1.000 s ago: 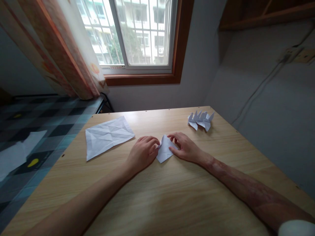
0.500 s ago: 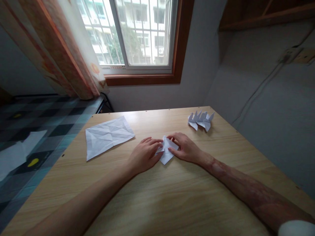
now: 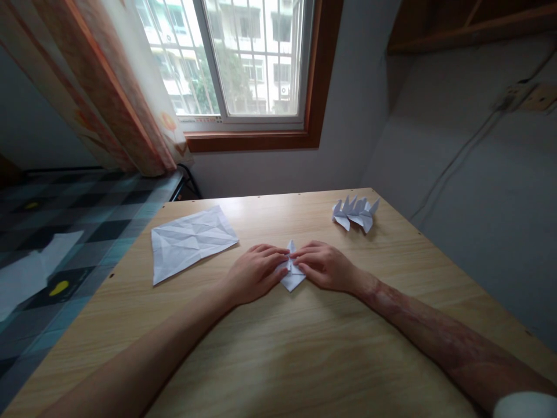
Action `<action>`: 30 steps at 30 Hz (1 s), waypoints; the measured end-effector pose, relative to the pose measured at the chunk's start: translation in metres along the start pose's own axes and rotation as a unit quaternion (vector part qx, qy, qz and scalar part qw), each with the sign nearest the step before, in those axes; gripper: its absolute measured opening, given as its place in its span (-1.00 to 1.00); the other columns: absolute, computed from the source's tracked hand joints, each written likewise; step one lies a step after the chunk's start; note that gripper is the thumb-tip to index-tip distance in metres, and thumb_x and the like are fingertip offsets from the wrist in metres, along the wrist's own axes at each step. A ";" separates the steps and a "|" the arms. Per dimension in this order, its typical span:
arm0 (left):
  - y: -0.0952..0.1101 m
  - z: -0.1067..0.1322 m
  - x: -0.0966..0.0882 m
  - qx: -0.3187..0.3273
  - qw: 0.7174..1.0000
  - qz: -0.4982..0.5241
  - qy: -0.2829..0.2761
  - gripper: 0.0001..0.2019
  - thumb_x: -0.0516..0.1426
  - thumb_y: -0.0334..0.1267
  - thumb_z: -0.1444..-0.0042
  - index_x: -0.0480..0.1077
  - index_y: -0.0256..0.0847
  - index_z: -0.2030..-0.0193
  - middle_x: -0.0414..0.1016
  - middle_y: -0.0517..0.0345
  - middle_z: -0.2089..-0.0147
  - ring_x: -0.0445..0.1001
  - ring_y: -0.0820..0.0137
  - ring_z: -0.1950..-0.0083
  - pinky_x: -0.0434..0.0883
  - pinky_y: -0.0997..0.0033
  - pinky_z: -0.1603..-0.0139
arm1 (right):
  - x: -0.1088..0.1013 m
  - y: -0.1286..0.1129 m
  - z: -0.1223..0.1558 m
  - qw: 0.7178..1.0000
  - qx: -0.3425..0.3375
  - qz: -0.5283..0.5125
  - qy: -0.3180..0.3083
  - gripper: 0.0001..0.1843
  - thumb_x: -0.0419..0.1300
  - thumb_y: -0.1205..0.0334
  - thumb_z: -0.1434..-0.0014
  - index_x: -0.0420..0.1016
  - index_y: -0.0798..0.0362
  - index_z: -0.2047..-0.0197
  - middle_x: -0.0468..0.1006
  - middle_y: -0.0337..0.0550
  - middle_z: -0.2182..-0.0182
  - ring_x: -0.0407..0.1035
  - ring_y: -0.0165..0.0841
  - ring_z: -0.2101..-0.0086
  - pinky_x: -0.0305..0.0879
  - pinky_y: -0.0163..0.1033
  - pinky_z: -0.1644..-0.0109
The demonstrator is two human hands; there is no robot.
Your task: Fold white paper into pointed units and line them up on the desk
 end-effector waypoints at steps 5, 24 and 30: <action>-0.010 0.002 0.006 -0.016 1.000 -0.002 0.010 -0.75 0.05 -0.28 -0.56 0.53 -0.08 -0.19 0.63 0.01 -0.35 0.60 0.18 -0.33 0.47 0.03 -0.39 | 0.002 0.008 0.001 1.000 0.026 0.009 0.004 -0.69 0.24 0.43 -0.40 0.70 -0.06 -0.08 0.73 -0.02 -0.14 0.61 -0.16 -0.13 0.56 0.03 -0.28; 0.003 0.002 0.005 0.059 0.998 0.032 0.020 -0.75 0.08 -0.34 -0.52 0.58 -0.14 -0.15 0.66 -0.06 -0.18 0.65 0.24 -0.16 0.56 0.24 -0.23 | 0.012 0.021 0.005 0.982 0.066 0.159 -0.072 -0.38 0.13 0.14 -0.57 0.26 -0.04 -0.62 0.38 0.02 -0.52 0.27 -0.01 -0.49 0.26 0.23 -0.55; 0.004 0.004 0.006 0.055 0.998 0.036 0.020 -0.73 0.05 -0.35 -0.52 0.57 -0.15 -0.14 0.62 -0.09 -0.19 0.66 0.25 -0.13 0.57 0.31 -0.15 | 0.013 0.025 0.006 0.978 0.076 0.178 -0.084 -0.37 0.12 0.10 -0.59 0.24 0.00 -0.62 0.32 0.06 -0.55 0.23 0.02 -0.51 0.22 0.24 -0.56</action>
Point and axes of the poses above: each hand's wrist, its own z-axis away from the middle knuckle, its own x-axis out of the palm, y = z × x, the point moved 7 cm from there along -z, towards the middle knuckle
